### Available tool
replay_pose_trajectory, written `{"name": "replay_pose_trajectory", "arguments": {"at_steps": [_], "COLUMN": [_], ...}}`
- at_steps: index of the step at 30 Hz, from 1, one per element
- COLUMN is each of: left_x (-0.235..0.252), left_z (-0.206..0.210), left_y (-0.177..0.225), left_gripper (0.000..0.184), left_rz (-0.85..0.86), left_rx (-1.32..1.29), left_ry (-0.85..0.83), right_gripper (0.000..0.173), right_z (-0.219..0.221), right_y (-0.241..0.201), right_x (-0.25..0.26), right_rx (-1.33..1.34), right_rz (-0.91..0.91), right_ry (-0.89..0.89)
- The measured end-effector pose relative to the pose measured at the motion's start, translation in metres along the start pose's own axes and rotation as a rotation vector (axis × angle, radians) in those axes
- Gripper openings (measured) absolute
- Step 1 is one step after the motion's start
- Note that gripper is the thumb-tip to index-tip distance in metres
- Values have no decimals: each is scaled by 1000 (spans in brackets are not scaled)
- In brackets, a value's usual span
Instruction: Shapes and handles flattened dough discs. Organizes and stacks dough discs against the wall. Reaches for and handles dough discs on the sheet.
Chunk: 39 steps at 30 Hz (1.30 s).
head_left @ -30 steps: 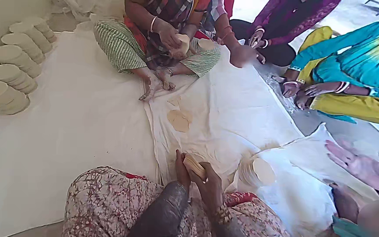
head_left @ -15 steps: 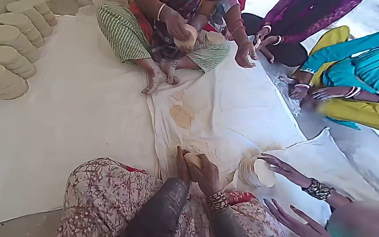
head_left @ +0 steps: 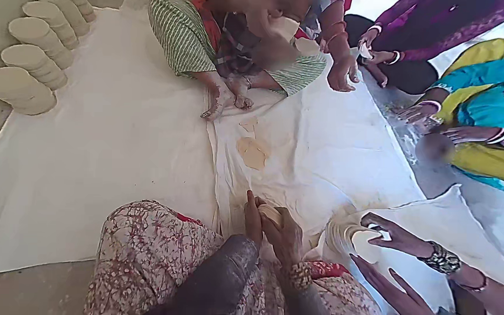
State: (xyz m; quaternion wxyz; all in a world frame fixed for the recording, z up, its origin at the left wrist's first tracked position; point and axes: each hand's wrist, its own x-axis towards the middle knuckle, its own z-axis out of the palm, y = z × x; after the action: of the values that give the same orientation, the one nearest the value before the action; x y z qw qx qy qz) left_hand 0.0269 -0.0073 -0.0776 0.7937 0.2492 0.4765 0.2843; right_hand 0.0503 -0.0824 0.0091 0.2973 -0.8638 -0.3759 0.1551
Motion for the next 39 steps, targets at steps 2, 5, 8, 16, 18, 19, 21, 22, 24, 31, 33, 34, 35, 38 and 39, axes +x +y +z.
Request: {"name": "replay_pose_trajectory", "arguments": {"at_steps": [2, 5, 8, 16, 18, 19, 21, 22, 24, 31, 33, 34, 35, 38, 39], "left_x": [-1, 11, 9, -32, -37, -32, -23, -19, -16, -31, -39, -43, -46, -47, -47], "left_z": [-4, -5, -4, 7, 11, 12, 9, 6, 1, -4, -7, -8, -10, -15, -15], "left_y": [0, -6, -14, 36, 43, 41, 43, 46, 53, 66, 71, 73, 73, 69, 68], "left_gripper": [77, 79, 74, 71, 55, 49, 45, 43, 41, 52, 63, 68, 73, 85, 89], "left_rz": [7, 109, 78, 69, 65, 47, -26, -60, -82, -55, -119, -135, -136, -68, -64], "left_rx": [-42, -119, -28, 333, 562, 617, 652, 656, 690, 759, 673, 643, 624, 629, 638], "left_ry": [-19, -39, 46, -225, -347, -398, -490, -514, -523, -533, -632, -683, -733, -846, -864], "right_gripper": [44, 45, 41, 28, 39, 41, 41, 40, 40, 23, 26, 27, 27, 24, 24], "right_z": [-3, 5, 8, -100, -131, -136, -143, -148, -159, -41, -46, -51, -55, -64, -72], "right_y": [-3, 4, 4, -73, 70, 110, 124, 118, 108, 26, 42, 44, 46, 52, 40], "right_x": [6, -5, -7, -3, -8, -10, -11, -11, -10, 0, 5, 5, 4, -7, -13], "right_rx": [-18, 73, 6, 347, 548, 604, 625, 601, 523, 711, 789, 795, 802, 856, 855], "right_rz": [-58, -191, -194, 378, 198, 181, 244, 254, 179, 429, 509, 549, 557, 384, 279], "right_ry": [-17, 160, 138, -132, -387, -396, -355, -333, -308, -23, -156, -168, -162, -147, -148]}}
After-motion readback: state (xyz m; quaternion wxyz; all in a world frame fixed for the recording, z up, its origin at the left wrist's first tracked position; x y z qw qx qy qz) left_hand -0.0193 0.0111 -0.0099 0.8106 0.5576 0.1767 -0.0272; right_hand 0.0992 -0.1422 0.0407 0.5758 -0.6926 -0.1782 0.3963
